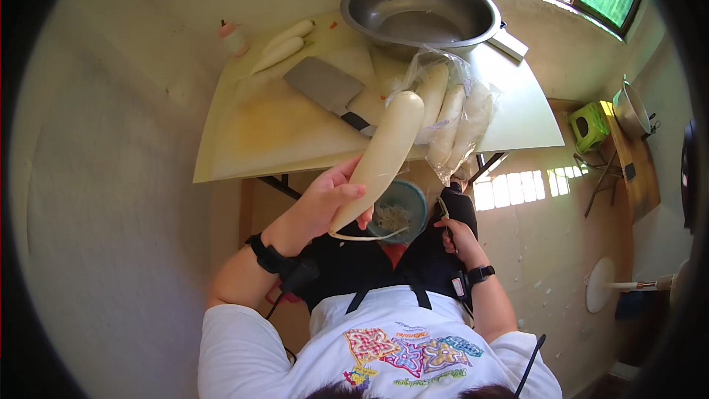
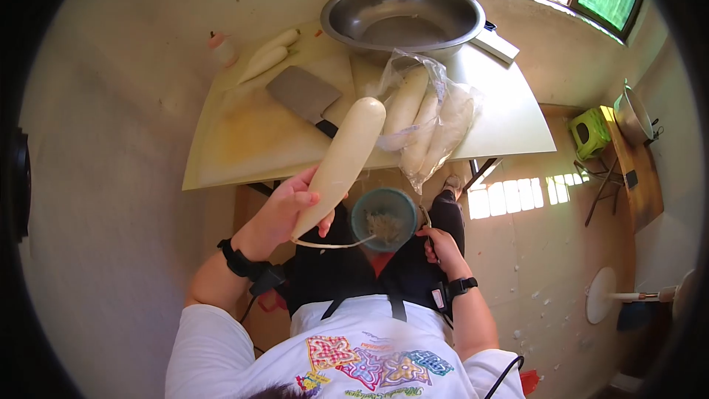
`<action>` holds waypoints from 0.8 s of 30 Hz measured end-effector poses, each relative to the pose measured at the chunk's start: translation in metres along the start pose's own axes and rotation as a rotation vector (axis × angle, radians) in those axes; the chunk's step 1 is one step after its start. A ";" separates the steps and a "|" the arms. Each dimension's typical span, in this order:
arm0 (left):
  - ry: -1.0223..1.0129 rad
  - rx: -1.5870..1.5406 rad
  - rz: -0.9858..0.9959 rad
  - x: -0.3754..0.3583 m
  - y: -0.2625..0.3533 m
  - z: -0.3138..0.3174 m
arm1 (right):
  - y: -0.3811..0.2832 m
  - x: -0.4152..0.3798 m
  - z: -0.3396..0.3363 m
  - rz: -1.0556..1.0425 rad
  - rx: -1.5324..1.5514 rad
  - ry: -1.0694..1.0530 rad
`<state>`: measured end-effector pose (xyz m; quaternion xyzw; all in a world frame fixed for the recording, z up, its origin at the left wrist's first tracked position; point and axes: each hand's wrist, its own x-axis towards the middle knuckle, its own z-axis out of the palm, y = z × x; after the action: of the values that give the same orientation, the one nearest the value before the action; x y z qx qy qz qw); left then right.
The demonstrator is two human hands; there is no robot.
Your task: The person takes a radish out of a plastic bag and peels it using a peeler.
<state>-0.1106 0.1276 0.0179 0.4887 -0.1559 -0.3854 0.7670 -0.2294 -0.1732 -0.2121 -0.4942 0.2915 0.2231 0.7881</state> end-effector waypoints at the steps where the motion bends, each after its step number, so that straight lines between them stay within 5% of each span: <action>1: -0.008 -0.042 -0.016 -0.008 -0.010 -0.006 | 0.000 0.000 0.001 0.009 -0.007 0.005; 14: -0.131 -0.337 -0.066 -0.066 -0.094 -0.037 | -0.005 0.004 0.017 0.061 0.021 0.044; 24: 0.075 0.015 -0.011 -0.074 -0.124 -0.035 | -0.030 -0.038 0.039 -0.026 -0.402 0.138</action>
<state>-0.1921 0.1767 -0.0965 0.5095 -0.1271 -0.3699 0.7664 -0.2288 -0.1527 -0.1537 -0.6593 0.2878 0.2321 0.6546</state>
